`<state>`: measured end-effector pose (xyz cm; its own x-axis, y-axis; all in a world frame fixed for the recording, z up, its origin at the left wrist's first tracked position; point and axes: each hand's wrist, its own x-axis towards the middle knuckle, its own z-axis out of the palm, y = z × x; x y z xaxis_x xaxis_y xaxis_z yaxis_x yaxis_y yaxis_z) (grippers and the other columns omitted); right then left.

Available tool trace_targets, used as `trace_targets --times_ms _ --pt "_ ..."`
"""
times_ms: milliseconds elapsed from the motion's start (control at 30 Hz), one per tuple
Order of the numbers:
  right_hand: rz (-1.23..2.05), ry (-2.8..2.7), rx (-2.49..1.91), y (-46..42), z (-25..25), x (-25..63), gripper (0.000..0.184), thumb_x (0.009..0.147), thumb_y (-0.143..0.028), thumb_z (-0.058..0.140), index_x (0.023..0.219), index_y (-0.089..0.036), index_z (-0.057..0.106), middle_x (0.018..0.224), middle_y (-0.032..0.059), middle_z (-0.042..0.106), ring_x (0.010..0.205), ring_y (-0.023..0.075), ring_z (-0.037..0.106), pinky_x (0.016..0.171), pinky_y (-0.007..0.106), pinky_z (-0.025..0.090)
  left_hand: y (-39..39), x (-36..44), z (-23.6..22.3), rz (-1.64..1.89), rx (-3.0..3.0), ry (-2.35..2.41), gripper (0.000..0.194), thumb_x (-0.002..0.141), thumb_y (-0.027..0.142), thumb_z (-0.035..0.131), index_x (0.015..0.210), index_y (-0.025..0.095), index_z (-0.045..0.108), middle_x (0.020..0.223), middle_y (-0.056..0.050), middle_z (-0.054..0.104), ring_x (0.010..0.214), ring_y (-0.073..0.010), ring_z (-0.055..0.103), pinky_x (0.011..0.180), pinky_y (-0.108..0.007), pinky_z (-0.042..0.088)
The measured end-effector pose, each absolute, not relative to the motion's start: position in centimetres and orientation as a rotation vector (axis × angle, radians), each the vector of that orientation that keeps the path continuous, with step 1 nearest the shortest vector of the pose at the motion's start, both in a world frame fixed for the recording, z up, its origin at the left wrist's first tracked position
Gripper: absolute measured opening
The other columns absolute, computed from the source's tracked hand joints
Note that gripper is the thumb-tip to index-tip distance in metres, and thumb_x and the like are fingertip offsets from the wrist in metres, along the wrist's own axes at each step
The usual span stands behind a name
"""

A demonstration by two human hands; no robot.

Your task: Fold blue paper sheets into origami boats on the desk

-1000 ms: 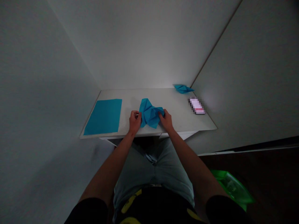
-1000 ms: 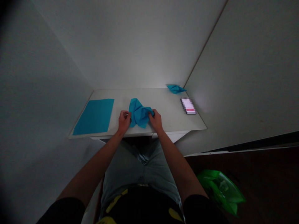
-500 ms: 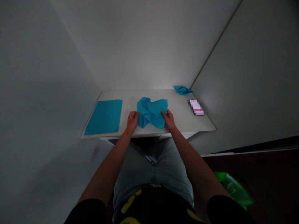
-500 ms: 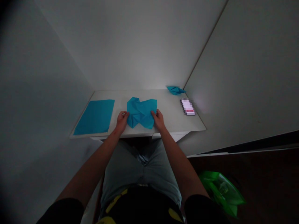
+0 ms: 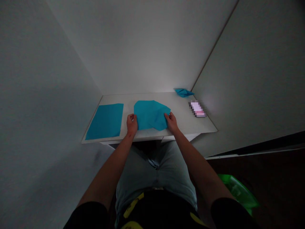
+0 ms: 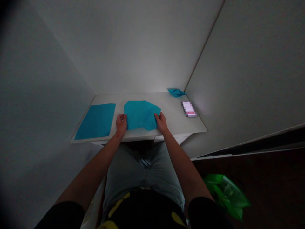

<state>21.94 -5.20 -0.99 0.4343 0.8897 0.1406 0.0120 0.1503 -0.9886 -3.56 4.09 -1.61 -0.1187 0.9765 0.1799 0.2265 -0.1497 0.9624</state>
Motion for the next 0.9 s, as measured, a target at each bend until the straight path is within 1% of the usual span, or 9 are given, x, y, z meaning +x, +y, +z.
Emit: trace_targets --times_ms 200,267,333,400,467,533,700,800,900 --pt "0.723 -1.113 -1.516 -5.5 -0.9 25.8 0.051 0.083 -0.073 0.067 0.097 -0.024 0.062 0.092 0.0053 0.075 0.087 0.0256 0.07 0.077 0.04 0.06 4.7 -7.2 -0.4 1.157 1.751 1.467 0.006 0.1 0.029 0.059 0.102 0.023 0.06 0.1 -0.01 0.073 0.097 -0.028 0.071 0.099 -0.046 0.056" --pt "0.617 -1.185 -1.651 -5.7 -0.9 27.0 0.045 0.085 -0.064 0.068 0.1 -0.022 0.064 0.09 0.0049 0.073 0.083 0.025 0.068 0.077 0.04 0.057 4.5 -7.8 0.1 1.102 1.853 1.514 0.011 0.101 0.03 0.057 0.108 0.023 0.06 0.105 -0.013 0.073 0.1 -0.0298 0.071 0.1 -0.048 0.055" --pt "0.461 -1.234 -1.757 -5.8 -0.7 27.5 0.043 0.086 -0.054 0.068 0.111 -0.02 0.065 0.097 0.0079 0.072 0.082 0.0255 0.067 0.08 0.042 0.057 4.0 -7.7 0.5 1.1 1.991 1.57 0.023 0.099 0.032 0.06 0.119 0.02 0.06 0.121 -0.018 0.07 0.115 -0.0334 0.068 0.106 -0.052 0.053" --pt "0.27 -1.297 -1.817 -6.1 -0.1 27.0 0.043 0.089 -0.045 0.066 0.122 -0.016 0.065 0.112 0.0148 0.071 0.092 0.0285 0.067 0.087 0.045 0.056 3.3 -7.0 0.7 1.11 2.159 1.583 0.038 0.097 0.033 0.064 0.131 0.018 0.059 0.138 -0.023 0.063 0.132 -0.0379 0.06 0.114 -0.057 0.048" --pt "0.092 -1.397 -1.855 -6.3 0.8 25.8 0.044 0.093 -0.038 0.063 0.13 -0.015 0.065 0.131 0.0205 0.066 0.109 0.0335 0.066 0.097 0.049 0.053 2.7 -5.8 0.6 1.056 2.325 1.49 0.045 0.096 0.035 0.066 0.137 0.017 0.059 0.148 -0.024 0.059 0.143 -0.0408 0.054 0.12 -0.06 0.042" --pt "0.01 -1.52 -1.894 -6.4 1.9 24.1 0.044 0.096 -0.034 0.061 0.137 -0.018 0.064 0.141 0.0203 0.063 0.125 0.0373 0.062 0.106 0.053 0.048 2.2 -4.6 0.3 0.942 2.441 1.329 0.048 0.098 0.037 0.065 0.142 0.019 0.06 0.155 -0.023 0.057 0.149 -0.0409 0.049 0.124 -0.061 0.039" --pt "0.169 -1.849 -1.809 -5.4 3.1 20.2 0.044 0.107 -0.035 0.051 0.146 -0.022 0.064 0.155 0.0143 0.062 0.142 0.0331 0.057 0.118 0.052 0.044 0.9 -2.5 -1.5 0.7 2.489 1.208 0.057 0.099 0.043 0.062 0.151 0.018 0.058 0.164 -0.02 0.054 0.159 -0.0399 0.041 0.131 -0.061 0.03" --pt "0.253 -1.91 -1.813 -4.6 1.7 18.6 0.053 0.111 -0.042 0.046 0.156 -0.019 0.058 0.164 0.0155 0.056 0.15 0.0323 0.052 0.123 0.052 0.043 -0.5 -2.0 -2.1 0.706 2.496 1.229 0.061 0.101 0.045 0.059 0.156 0.019 0.056 0.167 -0.02 0.051 0.161 -0.0396 0.038 0.133 -0.062 0.025" --pt "0.276 -1.929 -1.902 -4.2 -0.4 18.1 0.061 0.112 -0.048 0.043 0.162 -0.015 0.053 0.169 0.0177 0.048 0.157 0.0354 0.045 0.129 0.058 0.034 -2.2 -1.5 -2.3 0.701 2.51 1.258 0.063 0.101 0.048 0.058 0.158 0.02 0.054 0.168 -0.02 0.049 0.162 -0.0391 0.036 0.134 -0.062 0.023"
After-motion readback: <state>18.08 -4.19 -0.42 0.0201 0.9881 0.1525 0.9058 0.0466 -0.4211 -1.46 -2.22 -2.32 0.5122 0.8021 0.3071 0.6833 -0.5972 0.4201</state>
